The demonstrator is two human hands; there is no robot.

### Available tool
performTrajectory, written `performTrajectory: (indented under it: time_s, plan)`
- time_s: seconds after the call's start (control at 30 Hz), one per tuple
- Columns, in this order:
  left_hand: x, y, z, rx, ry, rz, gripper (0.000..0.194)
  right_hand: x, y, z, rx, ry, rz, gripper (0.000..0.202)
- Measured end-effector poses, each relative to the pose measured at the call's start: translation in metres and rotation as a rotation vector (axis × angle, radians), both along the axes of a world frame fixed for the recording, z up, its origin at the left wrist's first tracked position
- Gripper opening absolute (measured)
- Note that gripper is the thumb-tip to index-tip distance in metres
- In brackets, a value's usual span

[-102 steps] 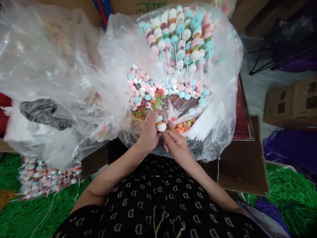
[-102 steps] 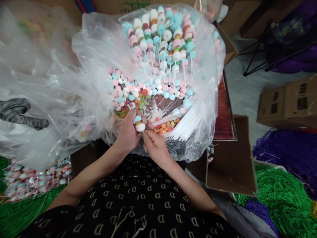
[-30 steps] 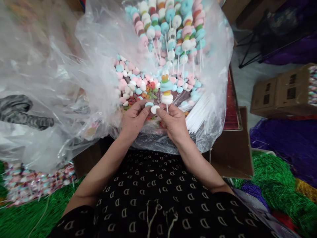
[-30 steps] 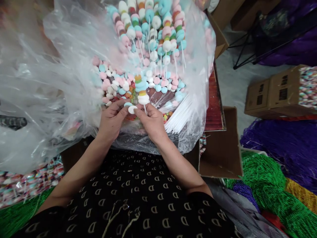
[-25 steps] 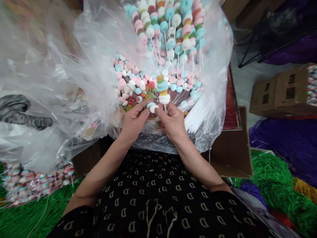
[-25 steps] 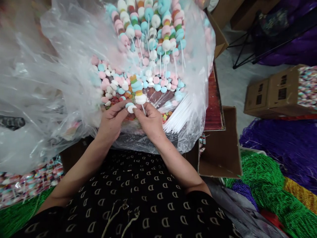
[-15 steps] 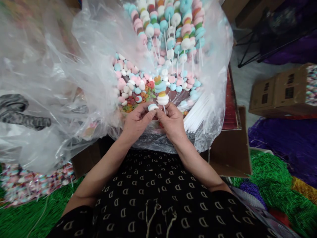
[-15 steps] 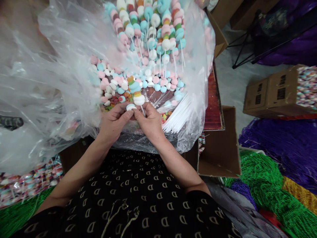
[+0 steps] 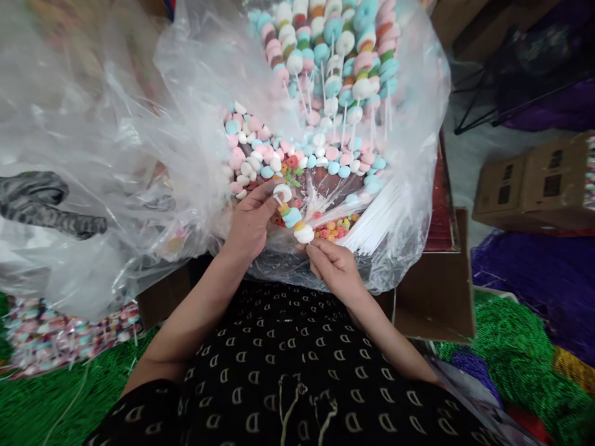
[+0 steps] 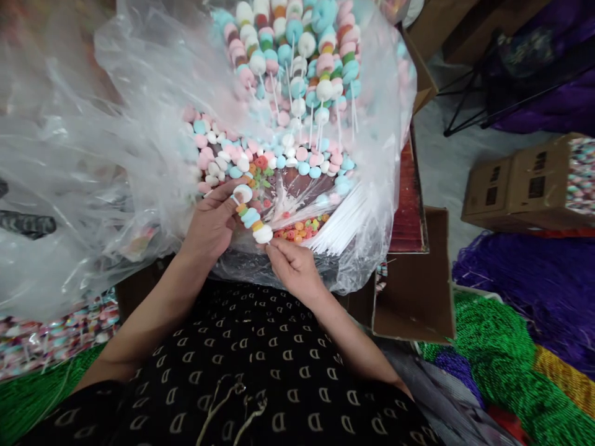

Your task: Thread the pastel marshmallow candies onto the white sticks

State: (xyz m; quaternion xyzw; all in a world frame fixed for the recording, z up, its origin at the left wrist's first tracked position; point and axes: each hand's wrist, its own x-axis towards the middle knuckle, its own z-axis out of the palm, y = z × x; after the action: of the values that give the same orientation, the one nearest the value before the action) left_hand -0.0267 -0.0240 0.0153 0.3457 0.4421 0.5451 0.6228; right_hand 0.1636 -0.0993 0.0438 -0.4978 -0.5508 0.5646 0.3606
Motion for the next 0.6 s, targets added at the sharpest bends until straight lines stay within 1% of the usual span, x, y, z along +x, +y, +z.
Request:
performTrajectory:
  time_s: [0.13, 0.2, 0.27, 0.43, 0.53, 0.6]
  plan:
    - [0.0, -0.005, 0.005, 0.019, -0.026, -0.056, 0.038, -0.002, 0.002, -0.01, 0.012, -0.004, -0.062, 0.041]
    - [-0.003, -0.006, 0.006, 0.035, -0.008, -0.084, 0.034, -0.002, 0.003, -0.013, 0.011, -0.001, -0.072, 0.042]
    - [-0.005, -0.005, 0.007, 0.042, 0.024, -0.083, 0.032, -0.001, 0.003, -0.013, 0.007, -0.002, -0.075, 0.042]
    - [-0.002, -0.002, 0.0, 0.041, 0.096, 0.035, 0.03, 0.002, 0.002, -0.01, 0.006, -0.033, -0.056, 0.04]
    - [0.001, -0.002, -0.005, 0.073, 0.147, 0.079, 0.03, 0.002, 0.001, -0.008, 0.01, -0.054, -0.061, 0.038]
    - [0.003, -0.004, -0.007, 0.113, 0.224, 0.124, 0.032, 0.002, 0.001, -0.007, 0.003, -0.058, -0.067, 0.037]
